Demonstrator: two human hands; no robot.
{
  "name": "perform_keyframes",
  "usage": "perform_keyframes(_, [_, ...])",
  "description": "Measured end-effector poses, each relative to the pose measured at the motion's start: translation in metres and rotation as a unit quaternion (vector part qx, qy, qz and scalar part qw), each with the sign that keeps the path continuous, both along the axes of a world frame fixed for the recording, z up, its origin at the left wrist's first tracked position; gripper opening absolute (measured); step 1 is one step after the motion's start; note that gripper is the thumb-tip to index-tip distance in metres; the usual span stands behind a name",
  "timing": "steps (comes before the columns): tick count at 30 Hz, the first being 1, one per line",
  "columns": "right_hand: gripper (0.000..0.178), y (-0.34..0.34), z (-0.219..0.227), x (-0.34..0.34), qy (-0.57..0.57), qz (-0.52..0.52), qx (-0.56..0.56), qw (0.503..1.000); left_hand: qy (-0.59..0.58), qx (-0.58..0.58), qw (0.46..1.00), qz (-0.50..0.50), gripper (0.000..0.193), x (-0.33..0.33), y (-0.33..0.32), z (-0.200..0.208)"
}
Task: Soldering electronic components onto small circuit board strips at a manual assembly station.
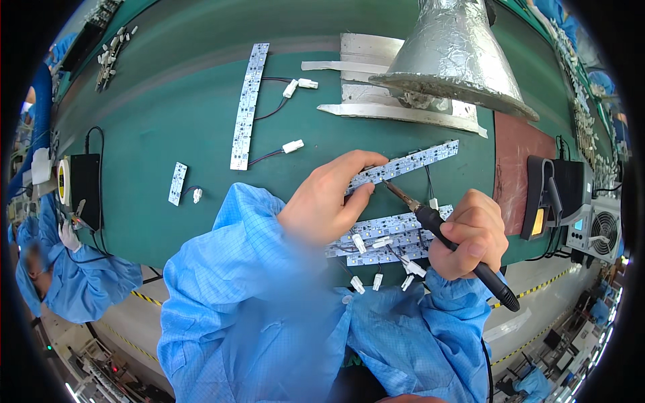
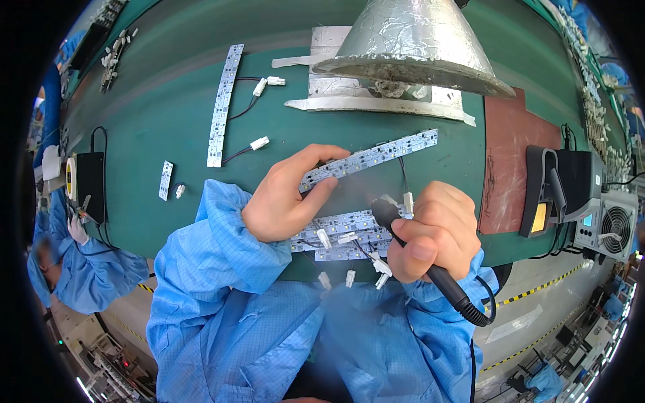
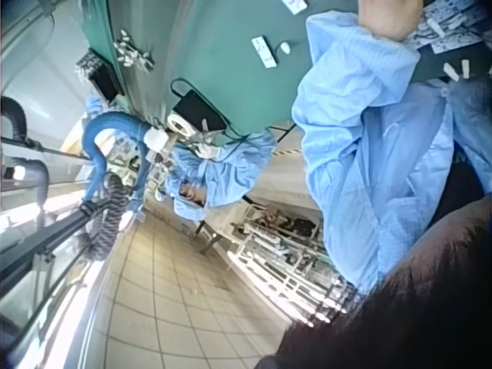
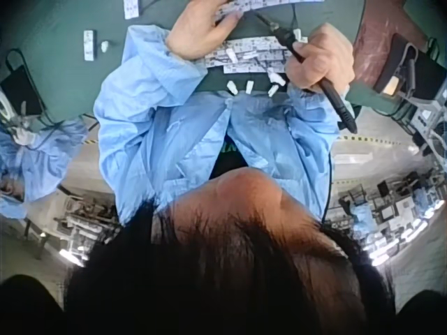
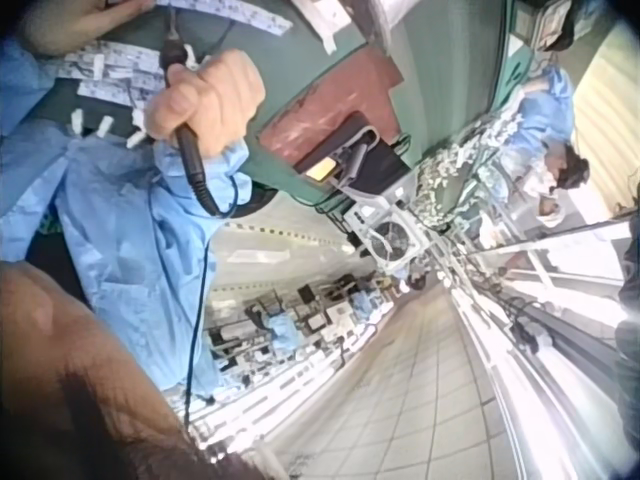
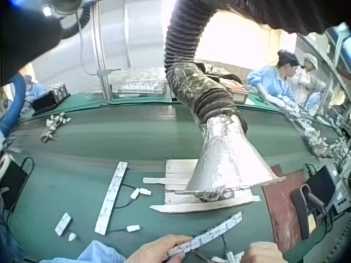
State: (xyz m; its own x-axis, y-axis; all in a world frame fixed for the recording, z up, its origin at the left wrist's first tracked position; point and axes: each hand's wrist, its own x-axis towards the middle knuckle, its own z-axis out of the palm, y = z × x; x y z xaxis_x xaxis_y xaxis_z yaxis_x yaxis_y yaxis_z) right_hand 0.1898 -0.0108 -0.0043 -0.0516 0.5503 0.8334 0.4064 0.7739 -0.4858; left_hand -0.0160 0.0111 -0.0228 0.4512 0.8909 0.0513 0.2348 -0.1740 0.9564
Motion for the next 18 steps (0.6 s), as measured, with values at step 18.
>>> perform_keyframes(18, [0.043, 0.007, -0.003, 0.053, 0.124, -0.095, -0.019, 0.988, 0.006, 0.006, 1.0, -0.008, 0.034, 0.001, 0.001, 0.004])
